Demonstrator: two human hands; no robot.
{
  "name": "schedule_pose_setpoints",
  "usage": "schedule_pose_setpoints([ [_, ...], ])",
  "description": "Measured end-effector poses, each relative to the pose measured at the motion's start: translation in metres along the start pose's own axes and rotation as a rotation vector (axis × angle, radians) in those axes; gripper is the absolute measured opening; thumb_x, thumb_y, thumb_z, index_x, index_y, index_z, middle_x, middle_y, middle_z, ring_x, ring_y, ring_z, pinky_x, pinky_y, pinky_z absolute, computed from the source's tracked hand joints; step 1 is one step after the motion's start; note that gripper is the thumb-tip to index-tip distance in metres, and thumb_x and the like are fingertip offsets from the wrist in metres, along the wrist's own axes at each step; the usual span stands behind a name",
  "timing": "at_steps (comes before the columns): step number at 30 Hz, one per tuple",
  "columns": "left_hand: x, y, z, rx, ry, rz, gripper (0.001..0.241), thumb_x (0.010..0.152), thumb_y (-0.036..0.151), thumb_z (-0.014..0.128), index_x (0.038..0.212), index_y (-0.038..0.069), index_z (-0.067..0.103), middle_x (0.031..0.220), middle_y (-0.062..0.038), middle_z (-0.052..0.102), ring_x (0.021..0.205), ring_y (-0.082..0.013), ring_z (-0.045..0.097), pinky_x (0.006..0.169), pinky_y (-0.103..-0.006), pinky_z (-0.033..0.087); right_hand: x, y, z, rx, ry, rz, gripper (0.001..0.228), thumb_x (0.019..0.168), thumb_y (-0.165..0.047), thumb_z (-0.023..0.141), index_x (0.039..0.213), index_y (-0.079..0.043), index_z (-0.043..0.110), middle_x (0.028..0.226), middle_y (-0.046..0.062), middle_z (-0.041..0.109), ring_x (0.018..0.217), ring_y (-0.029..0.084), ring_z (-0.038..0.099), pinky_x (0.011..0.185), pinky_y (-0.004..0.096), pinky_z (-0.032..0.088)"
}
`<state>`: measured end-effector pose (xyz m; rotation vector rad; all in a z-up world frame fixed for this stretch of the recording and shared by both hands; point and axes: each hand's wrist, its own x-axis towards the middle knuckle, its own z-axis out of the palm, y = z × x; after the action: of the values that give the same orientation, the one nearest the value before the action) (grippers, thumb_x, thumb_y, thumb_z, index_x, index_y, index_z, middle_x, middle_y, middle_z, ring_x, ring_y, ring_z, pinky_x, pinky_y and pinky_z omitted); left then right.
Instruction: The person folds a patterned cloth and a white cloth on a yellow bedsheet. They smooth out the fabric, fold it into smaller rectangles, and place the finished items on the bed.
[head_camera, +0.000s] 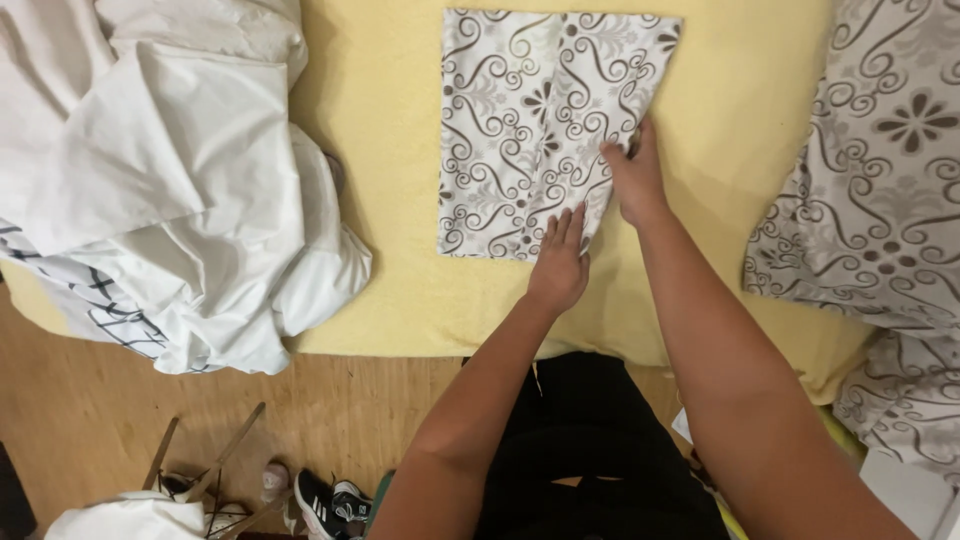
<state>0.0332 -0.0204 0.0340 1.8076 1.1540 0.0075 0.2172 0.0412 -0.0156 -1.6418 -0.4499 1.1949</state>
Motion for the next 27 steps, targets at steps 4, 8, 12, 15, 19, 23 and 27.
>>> schedule_pose_setpoints([
  [4,-0.010,-0.003,-0.028,-0.173,0.028,0.058,0.082,0.091,0.003,0.056,0.163,0.009,0.017,0.164,-0.028,0.029,0.151,-0.0482,0.025,0.123,-0.0497,0.027,0.003,-0.023,0.028,0.021,-0.025,-0.095,0.064,0.102,0.001,0.054,0.159,-0.007,0.027,0.155,0.012,0.049,0.138,0.021,0.051,0.115,0.034,0.044],
  [8,-0.026,-0.009,-0.080,-0.373,0.046,0.082,0.082,0.090,-0.001,0.052,0.164,0.008,0.017,0.158,-0.031,0.039,0.145,-0.0453,0.041,0.117,-0.0459,0.039,0.003,-0.031,0.071,-0.074,-0.053,-0.233,0.068,0.106,0.000,0.052,0.165,-0.007,0.020,0.162,0.013,0.043,0.146,0.023,0.047,0.121,0.036,0.039],
  [12,-0.039,-0.039,-0.111,-0.384,0.030,-0.043,0.080,0.093,0.001,0.050,0.165,0.009,0.018,0.146,-0.032,0.053,0.131,-0.0459,0.055,0.110,-0.0459,0.044,0.011,-0.023,0.125,-0.273,-0.083,-0.386,0.074,0.107,0.000,0.057,0.167,-0.007,0.015,0.167,0.019,0.036,0.151,0.028,0.043,0.124,0.038,0.037],
  [15,-0.045,-0.072,-0.119,-0.493,0.162,-0.041,0.074,0.093,0.001,0.050,0.162,0.006,0.027,0.142,-0.033,0.057,0.122,-0.0417,0.065,0.101,-0.0417,0.051,0.012,-0.027,0.173,-0.464,-0.095,-0.464,0.078,0.106,-0.001,0.062,0.167,-0.007,0.012,0.167,0.025,0.034,0.147,0.033,0.046,0.119,0.039,0.040],
  [19,-0.040,-0.114,-0.132,-0.483,0.270,-0.260,0.063,0.091,0.006,0.058,0.153,0.004,0.042,0.116,-0.028,0.068,0.090,-0.0355,0.074,0.080,-0.0385,0.057,0.015,-0.026,0.222,-0.603,-0.150,-0.306,0.081,0.102,-0.006,0.061,0.166,-0.010,0.012,0.151,0.025,0.050,0.122,0.032,0.063,0.104,0.039,0.050],
  [23,-0.036,-0.154,-0.123,-0.410,0.357,-0.310,0.055,0.088,0.008,0.061,0.142,0.001,0.053,0.088,-0.020,0.073,0.075,-0.0335,0.074,0.071,-0.0419,0.058,0.014,-0.022,0.243,-0.732,-0.210,-0.202,0.084,0.099,-0.010,0.065,0.165,-0.011,0.014,0.128,0.023,0.058,0.100,0.031,0.066,0.091,0.041,0.054],
  [27,-0.030,-0.155,-0.126,-0.373,0.335,-0.367,0.050,0.087,0.008,0.062,0.136,-0.001,0.057,0.093,-0.023,0.073,0.082,-0.0369,0.072,0.076,-0.0460,0.058,0.003,-0.011,0.232,-0.707,-0.227,-0.144,0.082,0.098,-0.013,0.067,0.164,-0.012,0.019,0.113,0.018,0.058,0.092,0.030,0.064,0.088,0.040,0.054],
])
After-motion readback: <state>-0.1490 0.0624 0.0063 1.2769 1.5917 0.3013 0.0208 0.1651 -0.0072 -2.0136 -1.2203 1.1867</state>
